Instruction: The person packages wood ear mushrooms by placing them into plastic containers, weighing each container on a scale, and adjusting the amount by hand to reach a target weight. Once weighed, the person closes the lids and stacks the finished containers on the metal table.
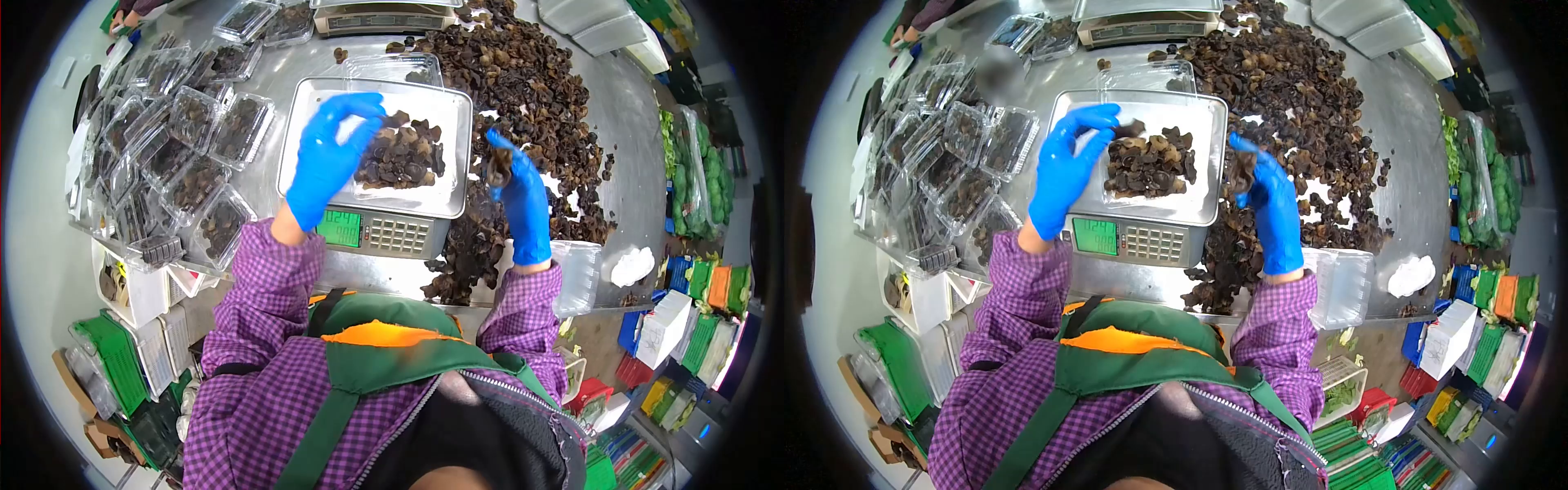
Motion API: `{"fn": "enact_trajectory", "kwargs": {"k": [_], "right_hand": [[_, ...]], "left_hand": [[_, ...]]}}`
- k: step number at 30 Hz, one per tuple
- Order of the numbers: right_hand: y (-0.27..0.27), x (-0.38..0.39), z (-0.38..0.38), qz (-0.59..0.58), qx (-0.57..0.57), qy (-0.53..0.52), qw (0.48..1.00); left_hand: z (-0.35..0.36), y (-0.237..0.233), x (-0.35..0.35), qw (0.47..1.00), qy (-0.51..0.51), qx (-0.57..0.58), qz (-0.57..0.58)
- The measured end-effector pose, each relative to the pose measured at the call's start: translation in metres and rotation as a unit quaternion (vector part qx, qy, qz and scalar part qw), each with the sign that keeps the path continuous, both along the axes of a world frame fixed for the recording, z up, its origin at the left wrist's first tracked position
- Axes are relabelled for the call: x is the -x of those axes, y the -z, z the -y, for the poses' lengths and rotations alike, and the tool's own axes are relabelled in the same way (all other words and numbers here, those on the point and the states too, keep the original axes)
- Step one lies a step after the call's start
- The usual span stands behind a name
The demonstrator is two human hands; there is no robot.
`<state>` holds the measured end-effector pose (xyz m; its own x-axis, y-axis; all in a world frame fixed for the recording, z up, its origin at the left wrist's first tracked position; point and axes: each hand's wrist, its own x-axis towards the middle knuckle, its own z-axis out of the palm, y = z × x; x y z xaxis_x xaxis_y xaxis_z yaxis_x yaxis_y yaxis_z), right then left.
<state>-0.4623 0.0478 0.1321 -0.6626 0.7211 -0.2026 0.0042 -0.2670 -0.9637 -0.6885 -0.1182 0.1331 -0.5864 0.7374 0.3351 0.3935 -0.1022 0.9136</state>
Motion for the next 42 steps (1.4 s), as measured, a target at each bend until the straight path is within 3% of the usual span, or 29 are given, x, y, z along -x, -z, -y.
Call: {"fn": "enact_trajectory", "kwargs": {"k": [3, 5, 6, 7, 8, 10, 12, 15, 16, 18, 19, 20, 21, 23, 25, 26, 27, 28, 29, 31, 32, 33, 34, 38, 40, 42], "right_hand": [[0.012, -0.022, 0.034, -0.042, 0.148, -0.059, 0.986], [0.014, -0.034, 0.063, -0.047, 0.211, -0.113, 0.97], [0.023, -0.038, 0.076, -0.042, 0.235, -0.117, 0.964], [0.037, -0.044, 0.087, -0.036, 0.258, -0.121, 0.958], [0.051, -0.054, 0.094, -0.038, 0.222, -0.125, 0.966], [0.057, -0.061, 0.109, -0.027, 0.262, -0.037, 0.964], [0.06, -0.067, 0.113, -0.017, 0.279, 0.002, 0.96], [0.084, -0.082, 0.101, -0.015, 0.218, 0.012, 0.976], [0.077, -0.084, 0.097, 0.007, 0.172, 0.024, 0.985], [0.068, -0.087, 0.087, 0.046, 0.07, 0.042, 0.996], [0.06, -0.088, 0.083, 0.067, 0.022, 0.043, 0.997], [0.06, -0.089, 0.079, 0.087, -0.049, 0.05, 0.994], [0.06, -0.09, 0.074, 0.107, -0.121, 0.056, 0.985], [0.072, -0.096, 0.064, 0.106, -0.165, 0.06, 0.979], [0.08, -0.097, 0.056, 0.116, -0.192, 0.074, 0.972], [0.084, -0.097, 0.05, 0.124, -0.255, 0.067, 0.957], [0.077, -0.093, 0.052, 0.121, -0.258, 0.074, 0.956], [0.065, -0.087, 0.053, 0.21, -0.401, 0.068, 0.889], [0.058, -0.083, 0.055, 0.295, -0.527, 0.052, 0.796], [0.065, -0.079, 0.05, 0.269, -0.51, 0.049, 0.815], [0.067, -0.072, 0.052, 0.183, -0.354, 0.047, 0.916], [0.068, -0.065, 0.055, 0.086, -0.183, 0.043, 0.978], [0.05, -0.054, 0.061, 0.121, -0.093, 0.041, 0.987], [0.061, -0.017, 0.055, 0.148, -0.083, 0.045, 0.984], [0.065, 0.0, 0.052, 0.156, -0.069, 0.028, 0.985], [0.071, 0.014, 0.052, 0.153, -0.063, 0.025, 0.986]], "left_hand": [[0.01, -0.013, -0.063, 0.994, 0.044, -0.036, 0.098], [0.015, 0.011, -0.092, 0.996, 0.061, -0.029, -0.066], [0.021, 0.022, -0.112, 0.995, 0.09, 0.023, 0.048], [0.026, 0.041, -0.126, 0.994, 0.102, 0.034, -0.027], [0.031, 0.048, -0.14, 0.992, 0.113, 0.046, -0.029], [0.041, 0.058, -0.154, 0.99, 0.122, 0.058, -0.029], [0.046, 0.06, -0.159, 0.972, 0.201, 0.072, 0.098], [0.045, 0.046, -0.143, 0.968, 0.193, 0.039, 0.157], [0.044, 0.027, -0.126, 0.975, 0.162, 0.085, 0.126], [0.03, 0.029, -0.085, 0.999, 0.037, -0.018, -0.016], [0.023, 0.018, -0.069, 0.989, -0.004, -0.023, 0.143], [0.019, 0.014, -0.047, 0.988, -0.078, 0.027, 0.13], [0.011, 0.033, -0.016, 0.992, -0.111, 0.016, 0.05], [-0.013, 0.061, 0.027, 0.988, -0.142, 0.006, 0.064], [-0.026, 0.078, 0.057, 0.949, -0.156, 0.154, 0.227], [-0.026, 0.082, 0.066, 0.951, -0.152, 0.149, 0.224], [-0.024, 0.082, 0.07, 0.928, -0.101, 0.102, 0.343], [-0.032, 0.07, 0.069, 0.889, -0.039, 0.057, 0.453], [-0.027, 0.064, 0.063, 0.894, -0.058, -0.007, 0.445], [-0.01, 0.055, 0.06, 0.947, -0.021, -0.004, 0.321], [-0.003, 0.051, 0.053, 0.947, -0.015, -0.002, 0.321], [0.005, 0.044, 0.045, 0.965, -0.007, 0.065, 0.255], [0.014, 0.04, 0.035, 0.974, 0.0, 0.131, 0.186], [0.058, 0.043, 0.004, 0.96, 0.006, 0.251, 0.127], [0.071, 0.054, -0.001, 0.934, 0.062, 0.215, 0.277], [0.07, 0.06, -0.007, 0.937, 0.046, 0.2, 0.281]]}}
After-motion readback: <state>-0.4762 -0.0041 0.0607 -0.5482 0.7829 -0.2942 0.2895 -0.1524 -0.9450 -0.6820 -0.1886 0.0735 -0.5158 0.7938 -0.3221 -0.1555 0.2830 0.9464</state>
